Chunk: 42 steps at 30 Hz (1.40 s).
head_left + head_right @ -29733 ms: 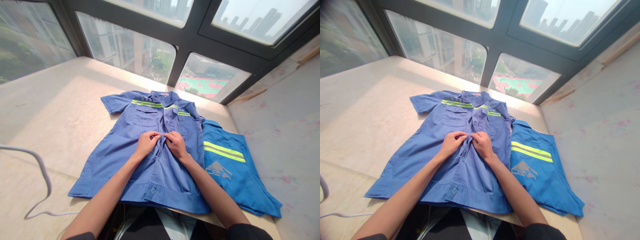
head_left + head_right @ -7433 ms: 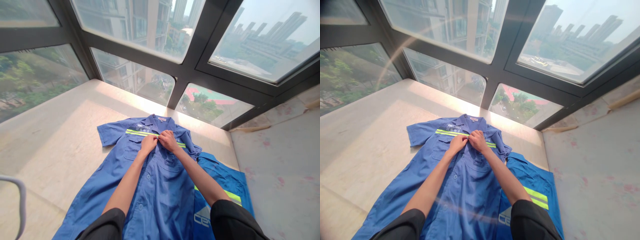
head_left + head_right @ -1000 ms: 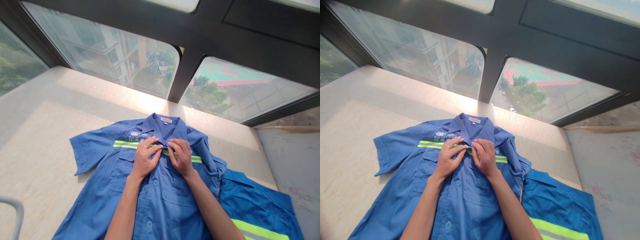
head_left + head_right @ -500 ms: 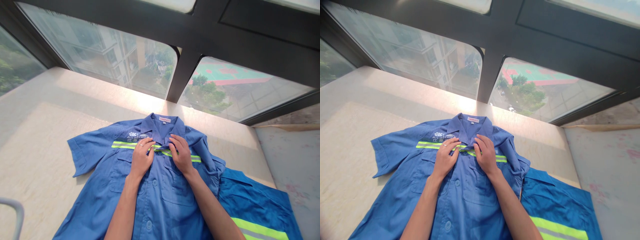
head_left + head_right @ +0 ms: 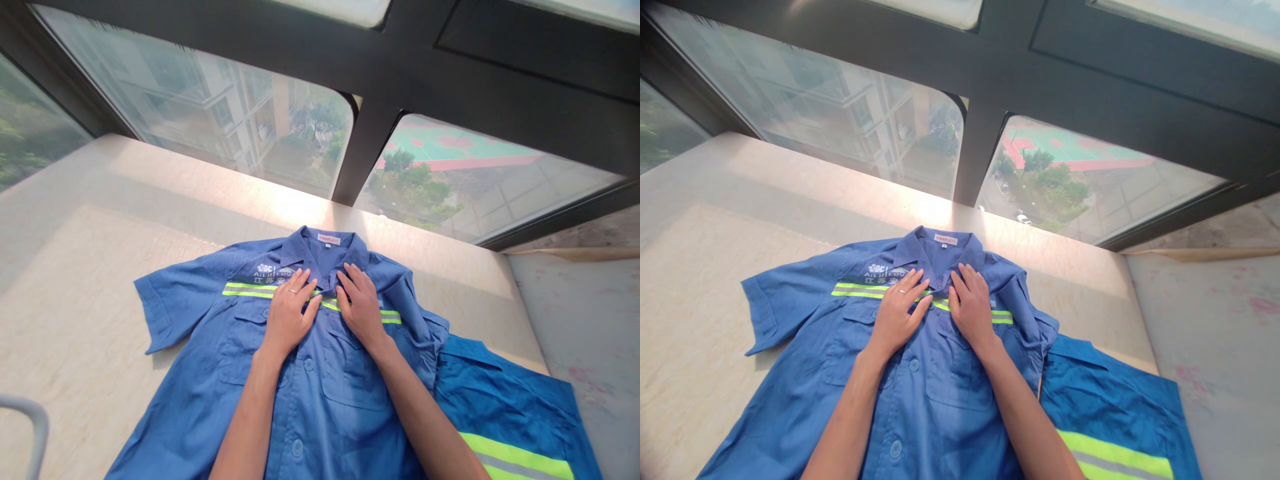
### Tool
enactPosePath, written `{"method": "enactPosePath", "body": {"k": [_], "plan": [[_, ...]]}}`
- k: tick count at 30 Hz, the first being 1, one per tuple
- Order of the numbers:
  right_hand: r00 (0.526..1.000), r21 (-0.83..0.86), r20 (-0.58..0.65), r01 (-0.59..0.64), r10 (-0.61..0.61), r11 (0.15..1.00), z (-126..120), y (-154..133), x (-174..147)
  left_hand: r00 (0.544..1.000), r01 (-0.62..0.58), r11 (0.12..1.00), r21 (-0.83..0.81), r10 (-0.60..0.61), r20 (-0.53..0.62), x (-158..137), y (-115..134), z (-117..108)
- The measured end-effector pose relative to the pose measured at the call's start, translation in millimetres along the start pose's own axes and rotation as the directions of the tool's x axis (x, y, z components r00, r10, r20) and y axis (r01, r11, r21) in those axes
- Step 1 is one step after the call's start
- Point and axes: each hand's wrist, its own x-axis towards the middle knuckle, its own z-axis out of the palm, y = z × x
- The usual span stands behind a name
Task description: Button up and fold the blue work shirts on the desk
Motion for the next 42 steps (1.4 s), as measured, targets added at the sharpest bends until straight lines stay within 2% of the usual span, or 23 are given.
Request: {"method": "enactPosePath", "body": {"k": [5, 10, 19, 26, 30, 33, 37, 40, 42], "plan": [[0.997, -0.112, 0.023, -0.065, 0.068, 0.992, 4.0, 0.2, 0.3, 0.999, 0.038, 0.997, 0.069, -0.039, 0.009, 0.8, 2.4, 2.0], [0.996, -0.173, -0.001, -0.092, 0.094, 0.981, 6.9, 0.5, 2.5, 0.999, 0.05, 0.997, 0.066, -0.048, -0.026, 0.5, 0.1, 5.8], [0.99, -0.164, -0.018, -0.139, 0.138, 0.977, 8.7, 3.8, 11.6, 0.999, 0.038, 0.998, 0.053, -0.037, -0.036, 3.3, -5.7, 10.6], [0.988, -0.182, 0.014, -0.151, 0.156, 0.972, 8.7, 4.2, 17.9, 0.999, 0.039, 0.991, 0.125, -0.038, -0.004, 9.9, -4.1, 8.9], [0.985, -0.103, -0.012, -0.173, 0.172, 0.98, 6.7, 8.9, 22.7, 0.999, 0.03, 0.987, 0.156, -0.036, 0.035, 11.5, -2.8, 8.1], [0.979, 0.065, -0.071, -0.189, 0.193, 0.98, 4.6, 13.9, 24.7, 0.998, 0.01, 0.972, 0.235, -0.025, 0.062, 12.8, -0.6, 7.5], [0.943, 0.265, -0.144, -0.254, 0.299, 0.93, -2.3, 18.1, 18.1, 0.996, -0.016, 0.958, 0.287, -0.009, 0.087, 12.8, 3.1, 4.8], [0.929, 0.281, -0.22, -0.233, 0.298, 0.931, -19.0, 24.2, 6.1, 0.992, -0.046, 0.952, 0.302, 0.007, 0.129, 10.0, 3.8, 2.4], [0.907, 0.202, -0.299, -0.242, 0.295, 0.949, -38.1, 32.9, -2.0, 0.986, -0.074, 0.946, 0.315, 0.023, 0.163, 7.7, 3.1, 1.6]]}}
